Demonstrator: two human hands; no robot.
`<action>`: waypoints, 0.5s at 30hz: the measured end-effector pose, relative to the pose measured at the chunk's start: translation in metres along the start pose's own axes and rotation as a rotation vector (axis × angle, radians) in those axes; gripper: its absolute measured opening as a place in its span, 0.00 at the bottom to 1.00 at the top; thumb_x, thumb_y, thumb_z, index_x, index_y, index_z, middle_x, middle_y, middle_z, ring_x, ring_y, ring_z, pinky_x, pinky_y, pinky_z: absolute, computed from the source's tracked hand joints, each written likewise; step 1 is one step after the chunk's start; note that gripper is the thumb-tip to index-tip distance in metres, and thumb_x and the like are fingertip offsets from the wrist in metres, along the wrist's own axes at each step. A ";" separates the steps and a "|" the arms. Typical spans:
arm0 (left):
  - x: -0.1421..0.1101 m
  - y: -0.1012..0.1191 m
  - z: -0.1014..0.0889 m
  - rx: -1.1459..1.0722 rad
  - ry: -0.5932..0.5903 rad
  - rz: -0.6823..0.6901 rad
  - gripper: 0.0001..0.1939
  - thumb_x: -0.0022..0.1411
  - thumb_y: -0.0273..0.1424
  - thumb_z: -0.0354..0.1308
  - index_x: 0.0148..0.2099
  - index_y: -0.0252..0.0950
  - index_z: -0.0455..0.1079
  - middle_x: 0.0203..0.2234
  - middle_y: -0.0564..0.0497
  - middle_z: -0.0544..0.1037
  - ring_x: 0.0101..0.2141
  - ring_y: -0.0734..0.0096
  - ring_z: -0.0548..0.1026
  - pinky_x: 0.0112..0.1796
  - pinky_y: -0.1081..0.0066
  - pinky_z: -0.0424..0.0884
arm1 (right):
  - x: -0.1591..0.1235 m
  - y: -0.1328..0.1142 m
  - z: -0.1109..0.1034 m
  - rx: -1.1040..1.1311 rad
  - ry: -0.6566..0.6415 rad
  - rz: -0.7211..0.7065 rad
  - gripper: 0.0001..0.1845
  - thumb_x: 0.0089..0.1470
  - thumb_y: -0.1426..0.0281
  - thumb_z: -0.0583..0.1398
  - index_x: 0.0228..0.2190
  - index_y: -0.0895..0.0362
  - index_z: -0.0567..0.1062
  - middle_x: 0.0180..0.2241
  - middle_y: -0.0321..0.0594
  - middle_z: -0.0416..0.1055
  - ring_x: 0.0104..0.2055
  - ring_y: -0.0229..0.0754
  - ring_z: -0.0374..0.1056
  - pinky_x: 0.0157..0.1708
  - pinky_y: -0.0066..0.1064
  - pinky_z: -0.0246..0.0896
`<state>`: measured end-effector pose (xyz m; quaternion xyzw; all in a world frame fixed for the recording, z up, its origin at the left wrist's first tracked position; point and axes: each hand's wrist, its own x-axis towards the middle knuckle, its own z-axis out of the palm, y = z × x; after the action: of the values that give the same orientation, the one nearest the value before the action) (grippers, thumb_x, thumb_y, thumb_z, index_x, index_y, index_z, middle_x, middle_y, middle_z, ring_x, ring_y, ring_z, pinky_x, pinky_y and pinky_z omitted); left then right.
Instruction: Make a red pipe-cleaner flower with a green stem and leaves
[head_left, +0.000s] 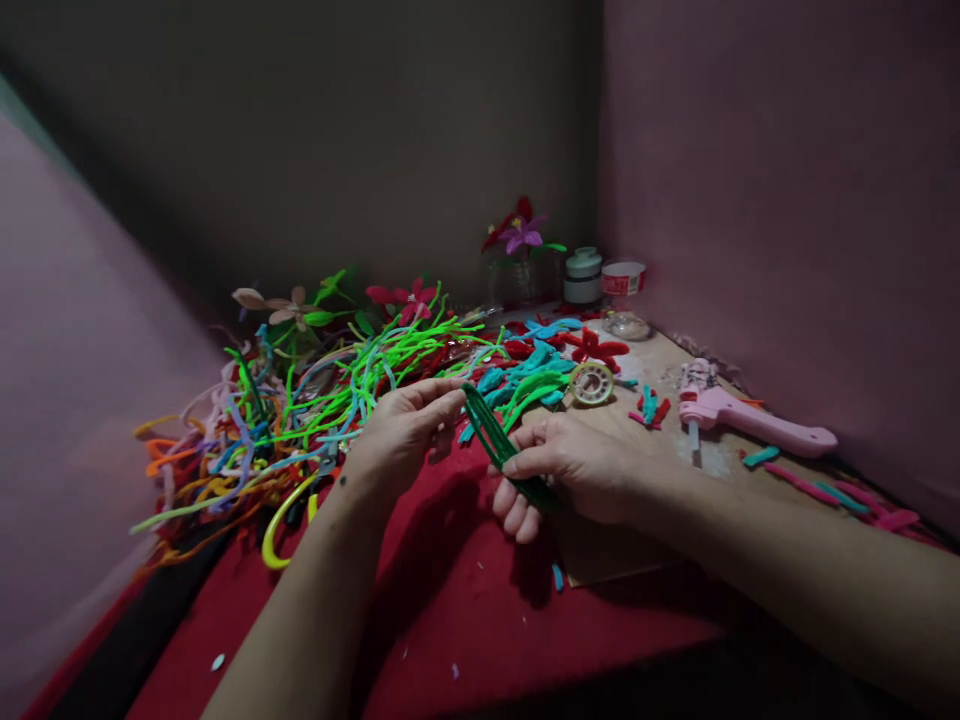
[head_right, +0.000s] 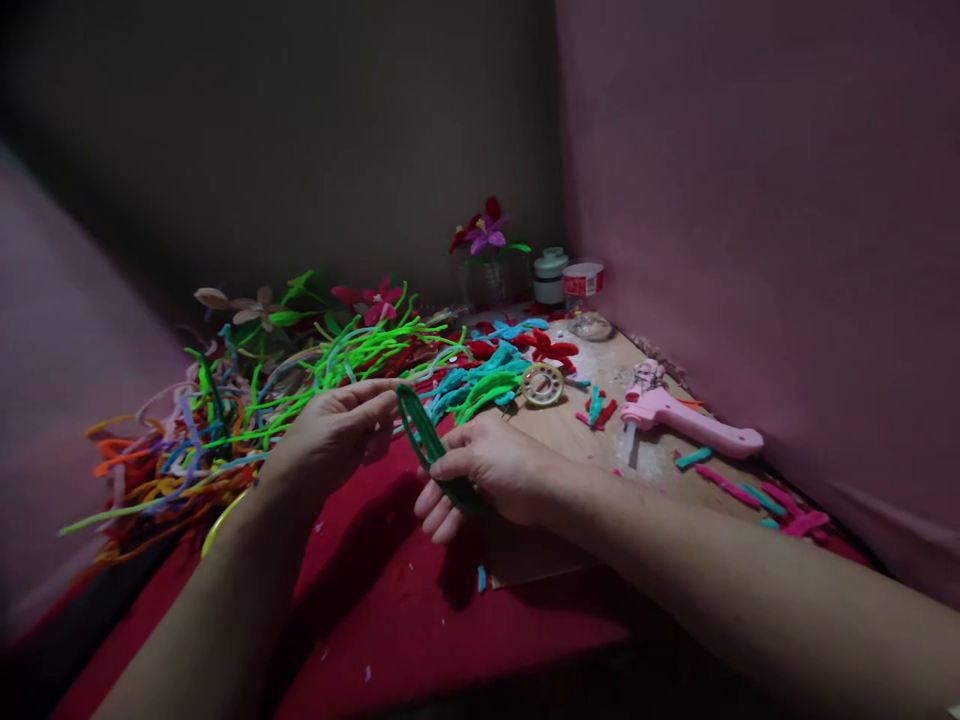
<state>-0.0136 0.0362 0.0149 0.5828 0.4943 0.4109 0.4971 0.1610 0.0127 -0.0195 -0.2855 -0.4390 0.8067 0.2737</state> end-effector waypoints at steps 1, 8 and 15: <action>0.001 -0.002 0.001 -0.049 -0.028 -0.008 0.16 0.50 0.36 0.60 0.40 0.33 0.69 0.15 0.59 0.63 0.13 0.84 0.56 0.15 0.79 0.50 | -0.001 0.000 0.000 -0.007 -0.013 0.018 0.06 0.46 0.81 0.51 0.22 0.61 0.62 0.17 0.43 0.71 0.16 0.39 0.68 0.16 0.28 0.66; -0.002 -0.003 0.006 -0.003 0.026 0.015 0.11 0.48 0.36 0.62 0.29 0.32 0.69 0.14 0.57 0.66 0.13 0.84 0.59 0.14 0.80 0.49 | -0.001 0.001 -0.002 -0.026 -0.068 0.033 0.06 0.50 0.79 0.51 0.24 0.62 0.64 0.18 0.43 0.72 0.16 0.36 0.68 0.17 0.25 0.66; -0.007 0.006 0.009 0.194 0.069 0.030 0.11 0.50 0.35 0.60 0.26 0.31 0.68 0.09 0.58 0.63 0.11 0.84 0.55 0.14 0.80 0.48 | -0.001 0.003 -0.002 -0.052 -0.086 0.063 0.06 0.50 0.80 0.50 0.25 0.63 0.66 0.21 0.46 0.73 0.19 0.37 0.70 0.20 0.26 0.67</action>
<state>-0.0055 0.0277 0.0193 0.6210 0.5401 0.3883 0.4146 0.1630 0.0119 -0.0224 -0.2713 -0.4620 0.8148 0.2215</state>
